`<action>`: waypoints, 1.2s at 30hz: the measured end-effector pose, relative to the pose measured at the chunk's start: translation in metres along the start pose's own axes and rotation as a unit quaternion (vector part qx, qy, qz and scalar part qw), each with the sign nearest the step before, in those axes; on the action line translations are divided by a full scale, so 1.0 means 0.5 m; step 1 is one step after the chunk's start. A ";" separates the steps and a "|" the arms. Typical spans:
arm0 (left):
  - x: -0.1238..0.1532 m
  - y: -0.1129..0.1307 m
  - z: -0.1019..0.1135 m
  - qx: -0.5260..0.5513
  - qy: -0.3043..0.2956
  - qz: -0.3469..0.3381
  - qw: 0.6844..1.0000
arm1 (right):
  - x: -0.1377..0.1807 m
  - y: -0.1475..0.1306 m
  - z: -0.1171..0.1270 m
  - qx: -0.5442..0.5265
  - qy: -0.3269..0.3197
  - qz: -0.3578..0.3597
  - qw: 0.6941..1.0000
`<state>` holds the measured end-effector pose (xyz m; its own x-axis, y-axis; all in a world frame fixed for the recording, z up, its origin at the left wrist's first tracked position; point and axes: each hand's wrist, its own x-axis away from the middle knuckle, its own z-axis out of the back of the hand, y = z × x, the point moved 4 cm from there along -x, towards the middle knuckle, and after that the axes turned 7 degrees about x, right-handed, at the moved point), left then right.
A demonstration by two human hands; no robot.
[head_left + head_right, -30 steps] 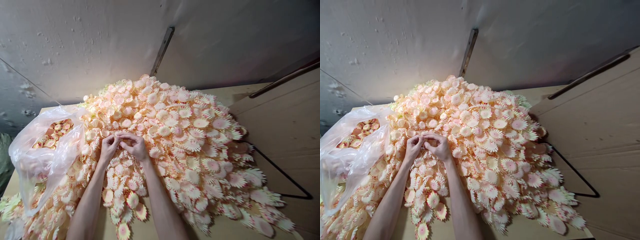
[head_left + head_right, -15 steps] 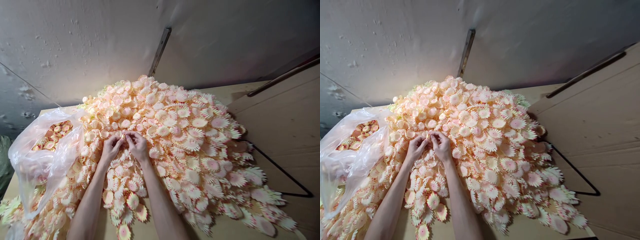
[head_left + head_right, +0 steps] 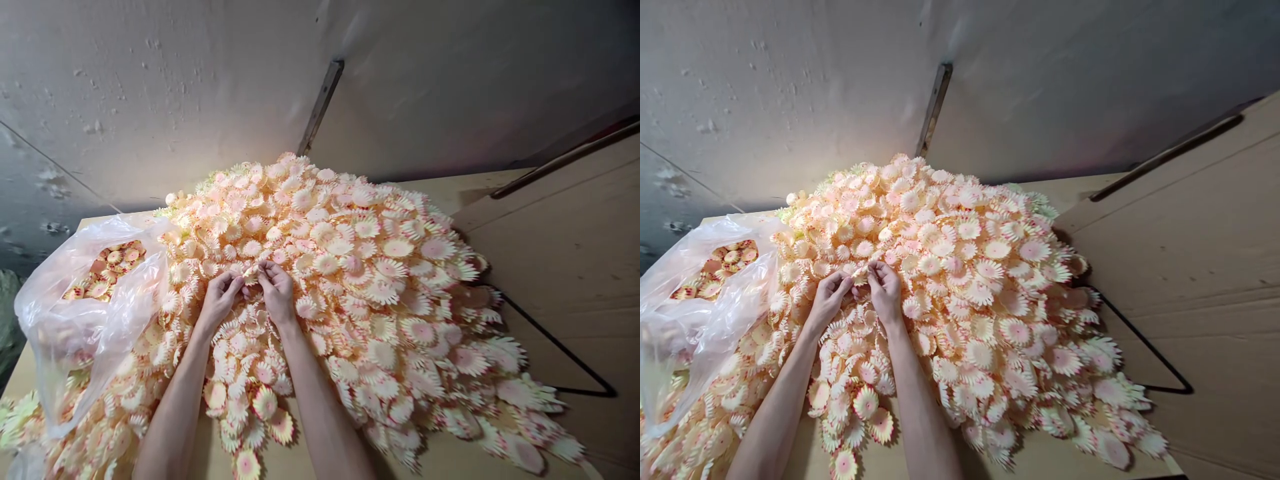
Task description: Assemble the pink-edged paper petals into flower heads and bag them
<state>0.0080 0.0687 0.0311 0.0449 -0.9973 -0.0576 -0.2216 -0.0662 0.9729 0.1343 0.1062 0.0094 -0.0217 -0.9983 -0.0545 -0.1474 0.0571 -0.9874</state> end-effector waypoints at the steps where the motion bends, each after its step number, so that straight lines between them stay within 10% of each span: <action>1: 0.000 0.002 0.000 0.002 -0.001 0.001 1.000 | -0.001 0.003 0.000 -0.006 0.005 0.000 1.000; 22: -0.007 -0.008 0.022 -0.005 0.070 -0.033 0.997 | 0.017 -0.047 -0.018 0.031 -0.191 0.052 0.980; 36: 0.000 -0.002 0.011 -0.090 0.009 -0.023 0.996 | 0.008 -0.018 -0.005 0.126 -0.033 0.068 0.989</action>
<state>0.0030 0.0686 0.0287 0.0682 -0.9926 -0.1007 -0.0409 -0.1036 0.9938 0.1331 0.1017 0.0187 0.0416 -0.9808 -0.1905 0.1033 0.1939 -0.9756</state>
